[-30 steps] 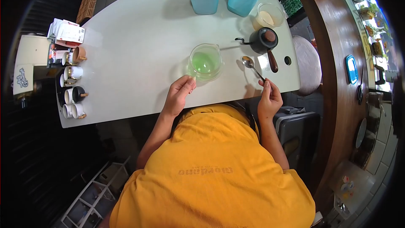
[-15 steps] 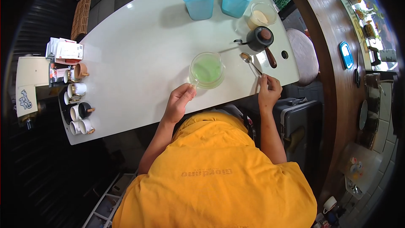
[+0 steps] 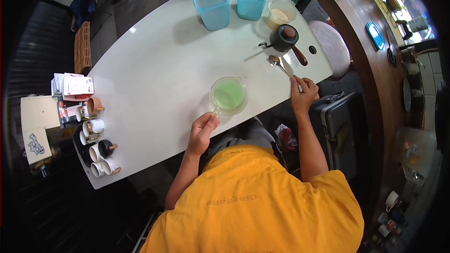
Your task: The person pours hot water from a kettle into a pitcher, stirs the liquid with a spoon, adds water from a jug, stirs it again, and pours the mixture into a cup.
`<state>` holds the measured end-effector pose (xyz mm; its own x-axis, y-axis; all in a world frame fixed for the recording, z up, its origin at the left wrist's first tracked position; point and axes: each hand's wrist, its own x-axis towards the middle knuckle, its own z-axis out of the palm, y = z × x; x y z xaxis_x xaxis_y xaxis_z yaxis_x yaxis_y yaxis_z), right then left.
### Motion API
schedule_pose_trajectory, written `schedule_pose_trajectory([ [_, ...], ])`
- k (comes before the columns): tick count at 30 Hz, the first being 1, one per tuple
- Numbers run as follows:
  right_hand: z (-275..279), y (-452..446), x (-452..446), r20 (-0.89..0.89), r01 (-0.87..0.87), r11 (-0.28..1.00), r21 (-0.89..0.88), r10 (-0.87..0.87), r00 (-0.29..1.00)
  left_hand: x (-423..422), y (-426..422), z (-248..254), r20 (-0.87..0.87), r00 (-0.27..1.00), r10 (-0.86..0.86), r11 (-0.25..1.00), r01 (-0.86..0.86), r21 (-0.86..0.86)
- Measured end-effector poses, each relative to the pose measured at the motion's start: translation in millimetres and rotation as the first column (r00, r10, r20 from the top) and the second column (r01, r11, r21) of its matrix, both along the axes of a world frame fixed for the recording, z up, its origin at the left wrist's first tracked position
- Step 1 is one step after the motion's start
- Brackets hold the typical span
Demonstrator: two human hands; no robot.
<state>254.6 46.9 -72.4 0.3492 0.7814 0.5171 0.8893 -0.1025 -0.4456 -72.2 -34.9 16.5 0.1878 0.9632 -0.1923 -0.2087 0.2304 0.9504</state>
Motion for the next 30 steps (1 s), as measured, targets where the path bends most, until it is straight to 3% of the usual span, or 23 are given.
schedule_pose_trajectory([
  [11, -3, -6, 0, 0.009, 0.033, 0.999, 0.020, -0.033, 0.999, 0, 2, 7, 0.002, 0.989, -0.148, 0.989, 0.148, 0.009],
  [14, 7, -13, 4, -0.066, 0.047, 0.994, 0.102, -0.041, 0.997, 14, 7, 11, -0.001, 0.979, -0.204, 0.979, 0.204, 0.020],
  [17, 31, -35, 27, -0.164, 0.103, 0.985, 0.137, -0.080, 0.983, 37, 7, 16, 0.049, 0.970, -0.238, 0.970, 0.234, 0.062],
  [23, 102, -115, 127, -0.100, 0.232, 0.903, 0.362, -0.210, 0.972, 107, 2, 35, 0.061, 0.923, -0.380, 0.924, 0.376, 0.069],
  [25, 125, -151, 162, -0.244, 0.342, 0.856, 0.387, -0.262, 0.934, 136, -3, 43, 0.041, 0.913, -0.407, 0.911, 0.402, 0.094],
  [27, 163, -190, 197, -0.053, 0.358, 0.843, 0.401, -0.369, 0.928, 169, -11, 46, 0.103, 0.901, -0.422, 0.904, 0.411, 0.116],
  [30, 212, -239, 259, 0.071, 0.403, 0.680, 0.613, -0.555, 0.829, 217, -24, 56, 0.167, 0.881, -0.442, 0.894, 0.419, 0.156],
])
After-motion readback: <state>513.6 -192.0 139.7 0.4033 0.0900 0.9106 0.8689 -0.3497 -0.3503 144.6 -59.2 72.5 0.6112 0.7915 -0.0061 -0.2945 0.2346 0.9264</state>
